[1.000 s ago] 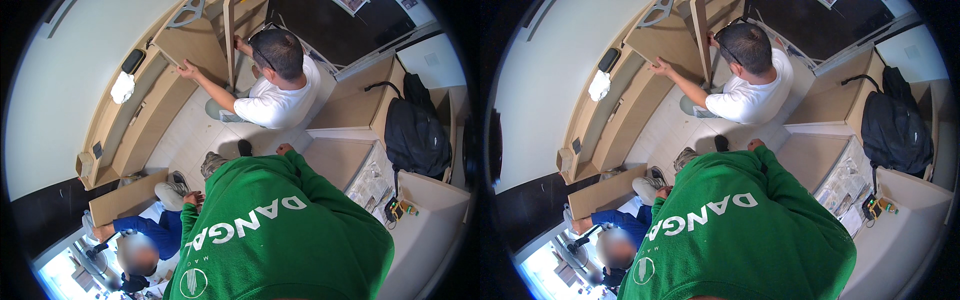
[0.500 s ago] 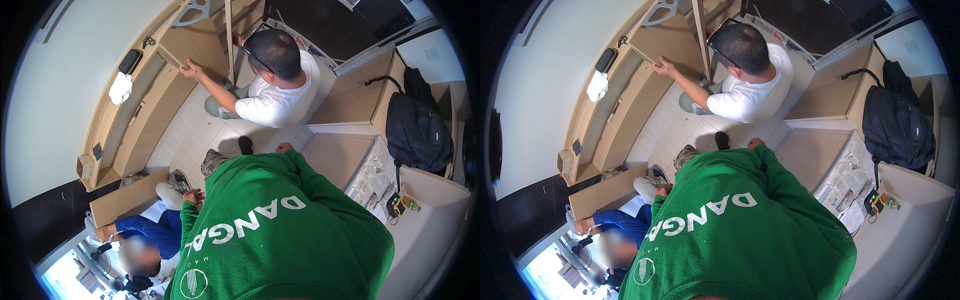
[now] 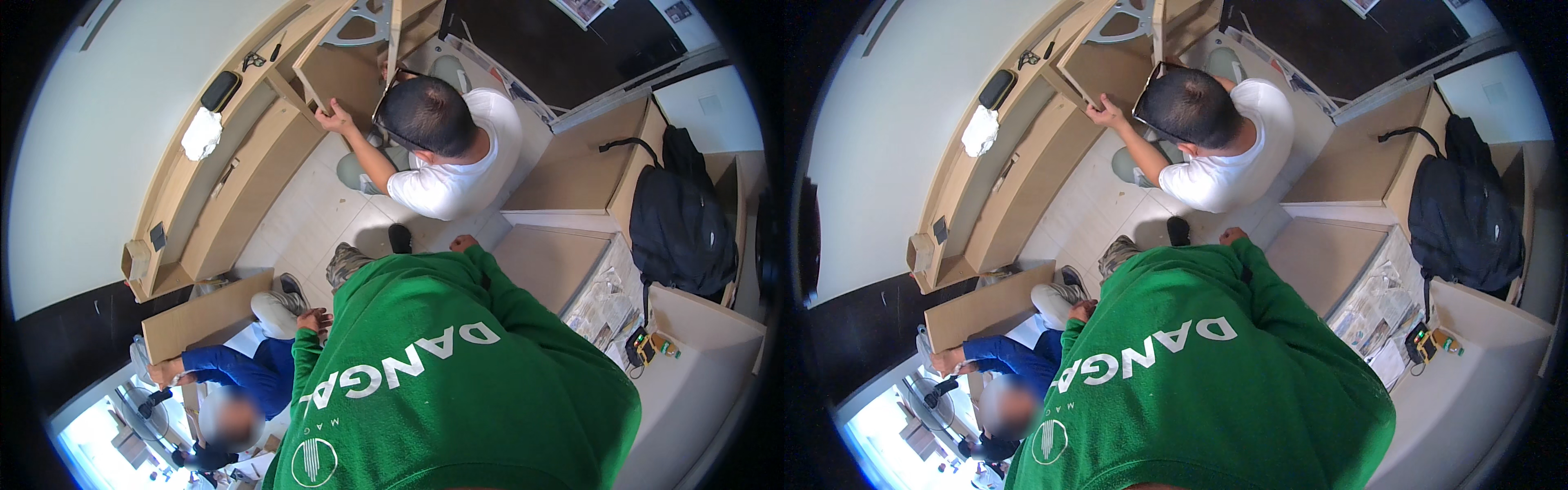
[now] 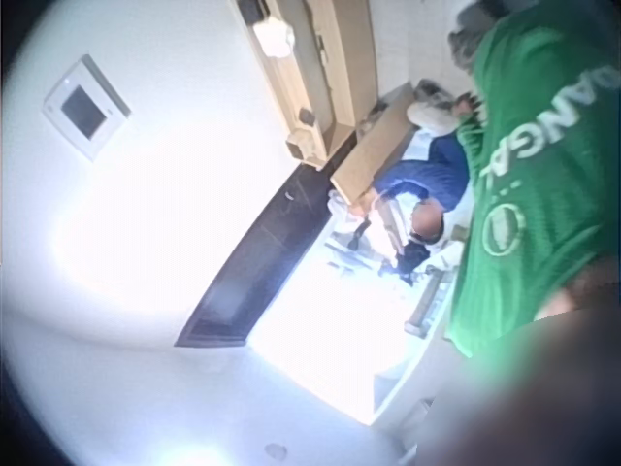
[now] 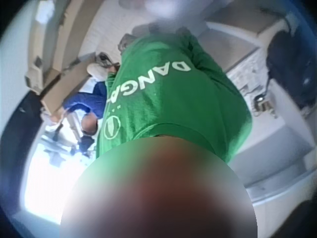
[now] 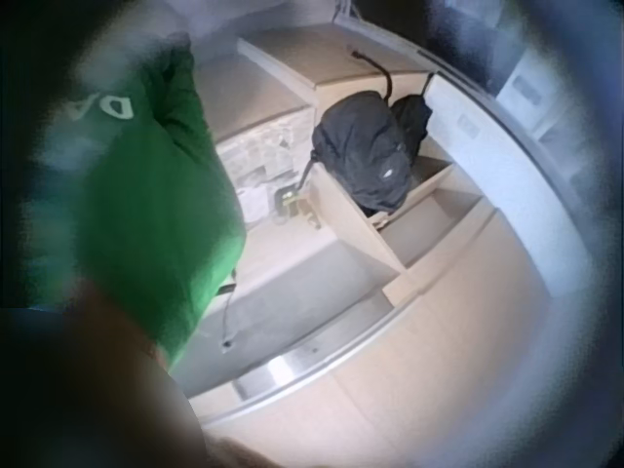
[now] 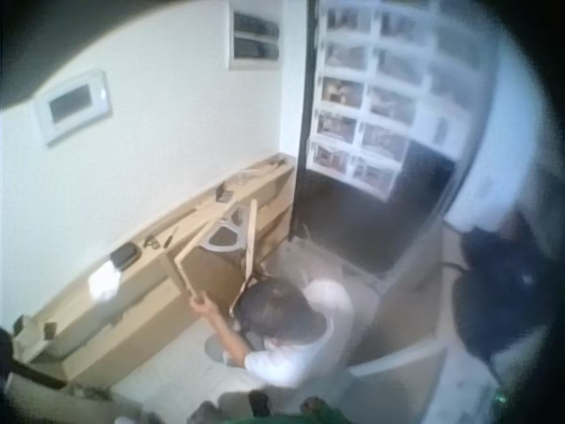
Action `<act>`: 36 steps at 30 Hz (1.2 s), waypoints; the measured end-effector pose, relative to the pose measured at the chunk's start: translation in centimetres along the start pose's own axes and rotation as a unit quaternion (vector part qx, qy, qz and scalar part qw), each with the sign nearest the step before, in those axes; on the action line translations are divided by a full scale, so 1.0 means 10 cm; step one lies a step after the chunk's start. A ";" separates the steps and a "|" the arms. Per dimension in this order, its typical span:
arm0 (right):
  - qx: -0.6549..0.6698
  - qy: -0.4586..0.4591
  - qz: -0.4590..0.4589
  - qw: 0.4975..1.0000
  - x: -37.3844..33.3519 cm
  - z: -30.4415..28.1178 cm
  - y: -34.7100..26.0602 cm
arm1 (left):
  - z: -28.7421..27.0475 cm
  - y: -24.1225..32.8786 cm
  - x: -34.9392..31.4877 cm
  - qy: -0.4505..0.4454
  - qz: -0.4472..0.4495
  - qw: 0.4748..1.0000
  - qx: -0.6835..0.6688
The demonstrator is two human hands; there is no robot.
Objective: The person uses a screwdriver to fasten a metal bracket to a wooden frame, aligning holes and tightening screws. Another person assists by holding the frame and handing over parts. The assembly continues with repeated alignment and screwing actions.
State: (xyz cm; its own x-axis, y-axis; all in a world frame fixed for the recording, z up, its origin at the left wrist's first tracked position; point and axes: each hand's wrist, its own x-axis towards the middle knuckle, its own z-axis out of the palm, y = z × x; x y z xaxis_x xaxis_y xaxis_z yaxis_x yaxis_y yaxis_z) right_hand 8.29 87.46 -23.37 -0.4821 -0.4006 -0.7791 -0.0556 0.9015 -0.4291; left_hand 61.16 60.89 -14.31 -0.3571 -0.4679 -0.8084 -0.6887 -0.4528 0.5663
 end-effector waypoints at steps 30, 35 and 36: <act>-0.021 0.034 0.009 0.999 -0.09 -0.01 -0.15 | -0.11 0.00 0.17 -0.010 0.030 0.998 0.050; -0.018 0.006 -0.006 1.000 0.05 0.05 -0.09 | -0.08 0.37 0.09 0.028 -0.130 0.976 -0.171; -0.025 0.003 0.018 1.000 0.07 0.06 -0.09 | -0.07 0.40 0.09 0.028 -0.132 0.977 -0.166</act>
State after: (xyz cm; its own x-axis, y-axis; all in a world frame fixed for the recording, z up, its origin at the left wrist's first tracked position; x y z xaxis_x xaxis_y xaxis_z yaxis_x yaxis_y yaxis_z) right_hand 8.46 86.29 -23.83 -0.4896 -0.3674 -0.7908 -0.0822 0.9223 -0.3776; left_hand 58.57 58.13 -12.66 -0.1534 -0.3383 -0.9285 -0.5066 -0.7798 0.3678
